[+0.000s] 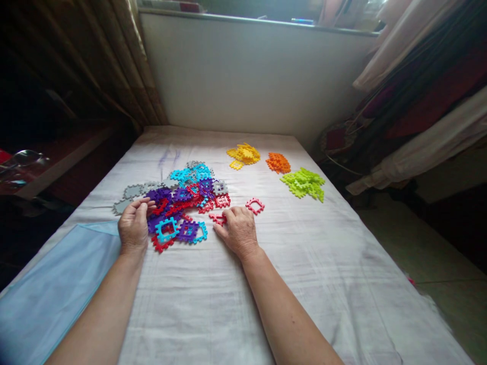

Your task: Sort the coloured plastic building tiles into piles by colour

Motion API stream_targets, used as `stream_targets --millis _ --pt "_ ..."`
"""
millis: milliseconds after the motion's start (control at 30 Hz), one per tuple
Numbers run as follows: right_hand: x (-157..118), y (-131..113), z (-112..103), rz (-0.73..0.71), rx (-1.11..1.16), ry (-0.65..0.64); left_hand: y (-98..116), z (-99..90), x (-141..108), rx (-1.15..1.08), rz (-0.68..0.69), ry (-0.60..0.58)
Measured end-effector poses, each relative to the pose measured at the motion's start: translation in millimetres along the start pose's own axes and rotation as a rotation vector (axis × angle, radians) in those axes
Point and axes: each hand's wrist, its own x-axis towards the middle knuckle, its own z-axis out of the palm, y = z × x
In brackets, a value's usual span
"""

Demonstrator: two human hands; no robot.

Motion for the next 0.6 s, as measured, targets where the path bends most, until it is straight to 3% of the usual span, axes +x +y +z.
stream_targets --millis 167,300,433,600 --pt "0.8 2.9 1.7 0.007 -0.055 0.002 2.4 1.5 -1.2 0.004 0.004 0.002" --pt "4.1 20.6 -4.5 0.038 -0.077 0.127 3.3 1.9 -2.0 0.007 0.005 0.005" --pt "5.4 53.9 -13.4 0.286 -0.121 0.238 2.6 1.6 -1.5 0.008 0.006 0.006" --pt "4.3 72.2 -14.4 0.499 -0.135 0.189 0.1 0.6 -0.5 0.022 0.013 -0.008"
